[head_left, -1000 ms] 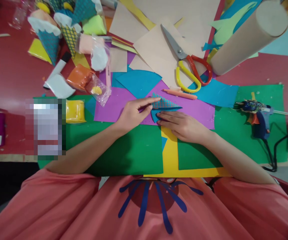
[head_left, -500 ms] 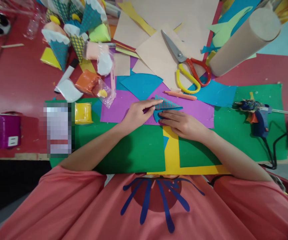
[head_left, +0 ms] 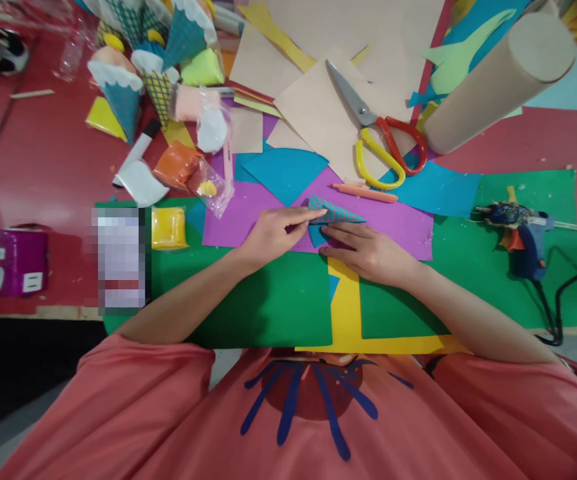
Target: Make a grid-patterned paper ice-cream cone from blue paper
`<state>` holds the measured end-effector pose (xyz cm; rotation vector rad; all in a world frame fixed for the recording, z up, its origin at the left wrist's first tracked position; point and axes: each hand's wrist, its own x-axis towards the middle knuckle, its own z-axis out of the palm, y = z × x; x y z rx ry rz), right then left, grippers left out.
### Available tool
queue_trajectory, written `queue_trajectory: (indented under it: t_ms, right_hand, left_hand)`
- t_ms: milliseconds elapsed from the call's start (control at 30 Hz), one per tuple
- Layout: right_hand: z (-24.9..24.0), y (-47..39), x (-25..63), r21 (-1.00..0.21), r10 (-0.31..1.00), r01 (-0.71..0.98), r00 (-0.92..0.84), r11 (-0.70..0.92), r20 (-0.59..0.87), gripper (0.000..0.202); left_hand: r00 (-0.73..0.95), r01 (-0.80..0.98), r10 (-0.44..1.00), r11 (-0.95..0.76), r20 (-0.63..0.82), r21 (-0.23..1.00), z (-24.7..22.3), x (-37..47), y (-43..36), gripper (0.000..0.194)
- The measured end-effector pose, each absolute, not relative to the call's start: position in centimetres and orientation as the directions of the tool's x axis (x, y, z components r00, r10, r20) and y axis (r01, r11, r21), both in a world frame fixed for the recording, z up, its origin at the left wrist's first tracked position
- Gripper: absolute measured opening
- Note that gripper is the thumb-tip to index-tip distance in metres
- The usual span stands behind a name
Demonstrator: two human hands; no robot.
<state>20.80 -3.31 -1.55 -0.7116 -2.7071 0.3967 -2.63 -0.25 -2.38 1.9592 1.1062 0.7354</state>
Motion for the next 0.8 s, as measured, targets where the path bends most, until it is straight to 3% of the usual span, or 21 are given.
queue_trajectory:
  t_ms: [233,567,800]
  right_hand:
    - [-1.43,-3.43,20.78,-0.295,0.479,0.401,-0.836,0.867,0.27,0.035]
    - [-1.79,-3.36,21.22,-0.382,0.531,0.427,-0.816,0.819,0.228,0.038]
    - [-1.59,-3.14,21.27,-0.281,0.499,0.416,-0.776,0.865,0.386,0.032]
  left_hand:
    - [0.469,0.442,0.866,-0.401,0.174,0.802,-2.55,-2.57,-0.37,0.032]
    - [0.464,0.437,0.875,-0.359,0.135,0.824,-2.18,-2.43,-0.28,0.034]
    - [0.497,0.41,0.836,-0.462,0.232,0.787,-2.61,-2.12,-0.4,0.033]
